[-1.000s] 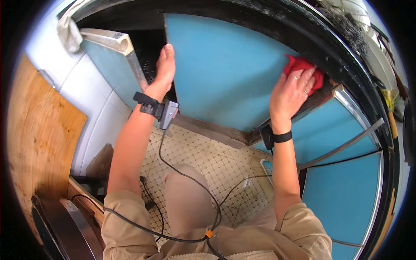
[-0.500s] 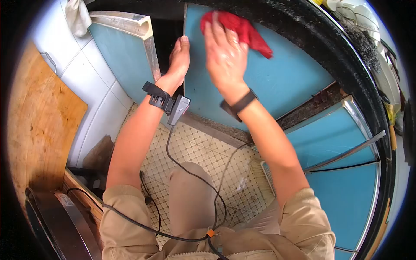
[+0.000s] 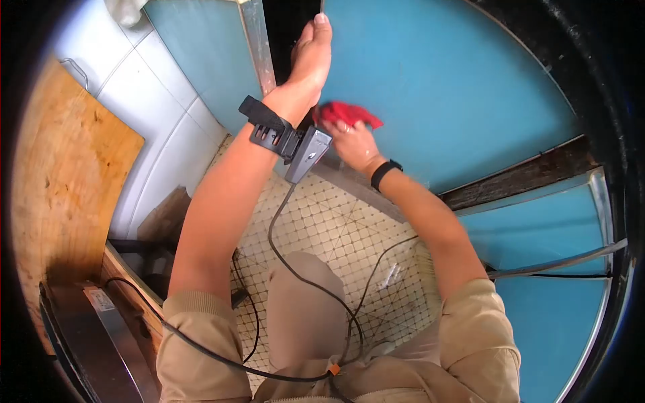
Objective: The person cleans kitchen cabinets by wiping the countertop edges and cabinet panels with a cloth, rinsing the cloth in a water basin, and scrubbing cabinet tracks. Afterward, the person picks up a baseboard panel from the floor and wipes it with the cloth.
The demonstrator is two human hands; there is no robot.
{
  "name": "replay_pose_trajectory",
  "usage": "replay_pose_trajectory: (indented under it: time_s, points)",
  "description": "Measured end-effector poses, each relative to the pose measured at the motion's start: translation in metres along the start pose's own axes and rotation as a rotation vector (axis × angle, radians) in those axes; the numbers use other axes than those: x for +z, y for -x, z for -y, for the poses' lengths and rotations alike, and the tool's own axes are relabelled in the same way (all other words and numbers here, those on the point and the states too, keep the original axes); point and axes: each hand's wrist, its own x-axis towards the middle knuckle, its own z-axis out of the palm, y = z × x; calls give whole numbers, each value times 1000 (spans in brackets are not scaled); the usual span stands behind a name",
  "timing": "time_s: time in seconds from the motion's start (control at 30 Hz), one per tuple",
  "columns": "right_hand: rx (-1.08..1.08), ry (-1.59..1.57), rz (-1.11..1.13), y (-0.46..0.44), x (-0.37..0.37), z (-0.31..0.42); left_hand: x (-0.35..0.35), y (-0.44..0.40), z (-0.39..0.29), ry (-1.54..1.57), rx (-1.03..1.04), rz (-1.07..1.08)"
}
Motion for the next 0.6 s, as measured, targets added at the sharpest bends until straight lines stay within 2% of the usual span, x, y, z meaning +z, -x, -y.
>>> replay_pose_trajectory:
  time_s: [0.07,0.13,0.2,0.27,0.3,0.37,0.43,0.53,0.6]
  points:
    - [-320,163,279,44,45,16,0,-1,2,-34,27,-13]
    - [-307,133,238,84,87,26,0,0,1,-97,21,-36]
    - [-287,100,218,95,91,33,-1,-2,6,-101,27,-36]
    - [-335,84,546,88,69,24,2,-1,8,-82,35,-37]
    - [-331,96,554,85,53,12,2,-1,6,-108,19,-38]
    - [-229,76,224,65,-5,-18,0,-3,0,-122,8,-43]
    - [-284,336,-80,40,-49,-68,0,0,0,-175,22,-59]
    - [9,440,-298,-12,-181,-106,0,0,-1,-123,28,-42]
    - [91,466,-366,-26,-202,-119,-4,-1,8,-24,88,-6]
